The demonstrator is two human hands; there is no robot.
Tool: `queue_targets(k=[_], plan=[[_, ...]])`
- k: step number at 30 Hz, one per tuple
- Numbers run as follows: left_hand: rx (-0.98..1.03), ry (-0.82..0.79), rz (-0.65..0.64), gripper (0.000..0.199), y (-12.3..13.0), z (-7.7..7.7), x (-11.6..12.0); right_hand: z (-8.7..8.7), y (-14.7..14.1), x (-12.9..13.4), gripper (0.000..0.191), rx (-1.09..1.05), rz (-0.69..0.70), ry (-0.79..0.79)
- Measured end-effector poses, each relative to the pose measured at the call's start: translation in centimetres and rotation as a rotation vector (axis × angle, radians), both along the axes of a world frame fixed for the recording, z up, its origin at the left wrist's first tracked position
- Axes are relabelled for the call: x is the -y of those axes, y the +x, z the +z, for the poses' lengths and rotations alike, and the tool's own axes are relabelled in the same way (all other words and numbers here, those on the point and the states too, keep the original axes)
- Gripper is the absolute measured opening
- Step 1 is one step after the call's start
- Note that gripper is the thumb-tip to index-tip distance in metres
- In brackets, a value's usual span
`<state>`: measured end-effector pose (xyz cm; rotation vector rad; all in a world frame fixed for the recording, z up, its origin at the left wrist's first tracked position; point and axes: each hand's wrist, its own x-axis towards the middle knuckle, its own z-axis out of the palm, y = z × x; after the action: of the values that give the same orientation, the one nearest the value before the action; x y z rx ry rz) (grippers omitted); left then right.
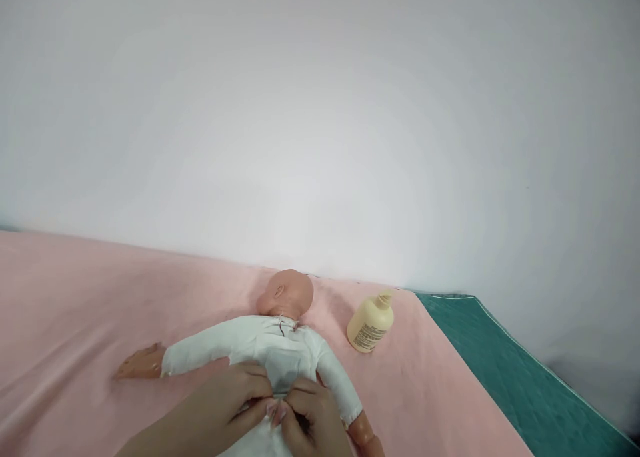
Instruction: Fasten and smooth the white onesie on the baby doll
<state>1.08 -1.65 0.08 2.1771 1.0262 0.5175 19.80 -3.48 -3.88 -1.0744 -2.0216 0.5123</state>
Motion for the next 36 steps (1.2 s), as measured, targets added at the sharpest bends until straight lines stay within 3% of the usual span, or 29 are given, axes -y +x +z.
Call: queue_targets(k=[17,23,36], plan=[[0.097,0.0,-0.003,0.021,0.46,-0.33,-0.04,0.17,0.07,-0.06,0.034,-0.008,0.003,-0.034],[0.055,0.016,0.031,0.025,0.66,-0.5,-0.03,0.08,-0.18,0.19,0.032,-0.037,-0.057,0.019],[0.031,0.015,0.016,0.025,0.67,-0.74,-0.2,0.58,-0.19,-0.02,0.036,-0.036,-0.015,-0.048]])
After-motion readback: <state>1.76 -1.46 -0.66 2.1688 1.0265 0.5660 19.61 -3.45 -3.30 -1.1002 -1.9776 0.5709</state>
